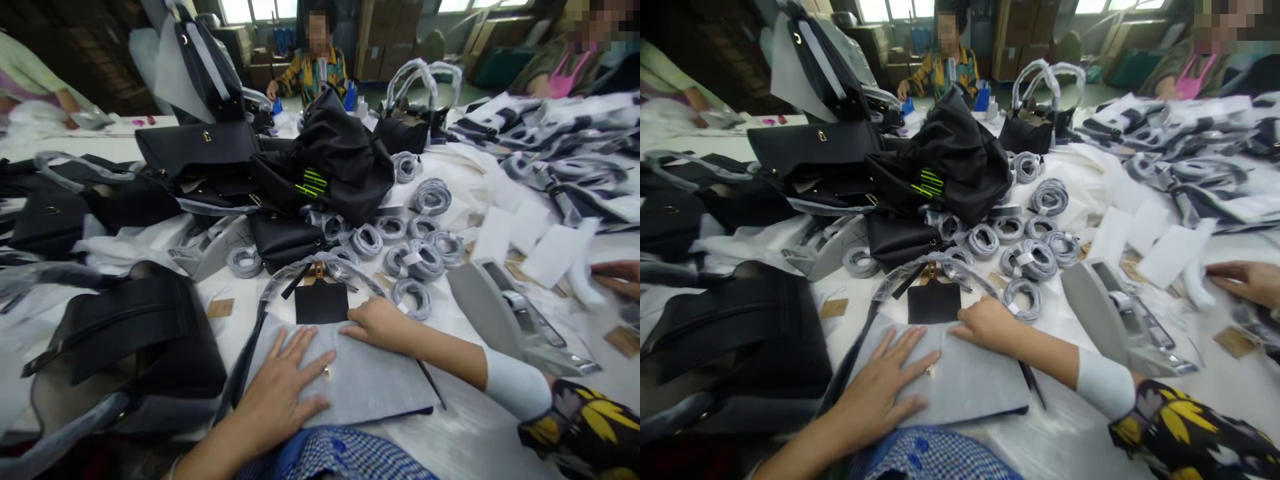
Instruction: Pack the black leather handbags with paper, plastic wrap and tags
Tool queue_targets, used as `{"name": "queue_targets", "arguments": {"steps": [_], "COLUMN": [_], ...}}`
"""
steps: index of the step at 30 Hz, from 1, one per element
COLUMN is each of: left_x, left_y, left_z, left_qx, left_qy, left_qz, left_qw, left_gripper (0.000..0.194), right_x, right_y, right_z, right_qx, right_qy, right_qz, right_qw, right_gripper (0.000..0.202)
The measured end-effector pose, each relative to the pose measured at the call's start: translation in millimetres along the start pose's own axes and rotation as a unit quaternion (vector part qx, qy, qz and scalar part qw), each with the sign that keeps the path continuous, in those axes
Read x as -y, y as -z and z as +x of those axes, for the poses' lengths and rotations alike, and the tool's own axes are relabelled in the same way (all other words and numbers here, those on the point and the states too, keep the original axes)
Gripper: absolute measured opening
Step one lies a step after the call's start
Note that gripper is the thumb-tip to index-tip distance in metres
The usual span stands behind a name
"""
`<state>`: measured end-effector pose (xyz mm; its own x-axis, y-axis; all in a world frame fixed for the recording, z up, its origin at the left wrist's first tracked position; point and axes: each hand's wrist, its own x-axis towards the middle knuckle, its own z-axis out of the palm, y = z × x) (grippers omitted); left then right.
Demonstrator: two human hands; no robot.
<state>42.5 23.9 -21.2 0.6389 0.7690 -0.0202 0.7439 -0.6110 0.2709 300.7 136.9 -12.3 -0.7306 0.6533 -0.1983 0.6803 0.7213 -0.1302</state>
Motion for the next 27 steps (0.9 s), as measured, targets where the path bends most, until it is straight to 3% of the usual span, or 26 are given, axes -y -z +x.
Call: {"name": "queue_targets", "arguments": {"steps": [3, 8, 12, 14, 18, 20, 23, 27], "left_x": [-1, -8, -11, -10, -8, -8, -8, -10], "left_y": [-2.6, -11.3, -12.4, -12.2, -13.4, -14.8, -17.0, -17.8], "left_z": [2, 3, 1, 1, 0, -1, -2, -4], "left_qx": [-0.001, -0.028, -0.038, -0.044, -0.057, -0.069, -0.082, -0.086], "left_qy": [0.011, 0.026, 0.023, 0.022, 0.014, 0.009, 0.010, 0.015], "left_qz": [0.005, 0.032, 0.032, 0.024, 0.014, 0.013, 0.013, 0.022], "left_qw": [1.000, 0.999, 0.998, 0.999, 0.998, 0.997, 0.996, 0.996], "left_gripper": [0.066, 0.067, 0.065, 0.063, 0.062, 0.062, 0.063, 0.062], "right_x": [2, 9, 10, 13, 29, 43, 61, 70], "right_y": [15, 35, 36, 38, 43, 40, 19, -14], "right_z": [2, 40, 82, 88, 54, 23, -19, -44], "right_qx": [-0.019, -0.149, -0.166, -0.172, -0.212, -0.233, -0.224, -0.196], "right_qy": [-0.019, -0.078, -0.122, -0.125, -0.085, -0.015, 0.122, 0.172], "right_qz": [0.044, 0.178, 0.224, 0.251, 0.283, 0.286, 0.271, 0.250], "right_qw": [0.999, 0.970, 0.953, 0.944, 0.931, 0.929, 0.928, 0.933], "right_gripper": [0.042, 0.024, 0.025, 0.024, 0.021, 0.017, 0.021, 0.026]}}
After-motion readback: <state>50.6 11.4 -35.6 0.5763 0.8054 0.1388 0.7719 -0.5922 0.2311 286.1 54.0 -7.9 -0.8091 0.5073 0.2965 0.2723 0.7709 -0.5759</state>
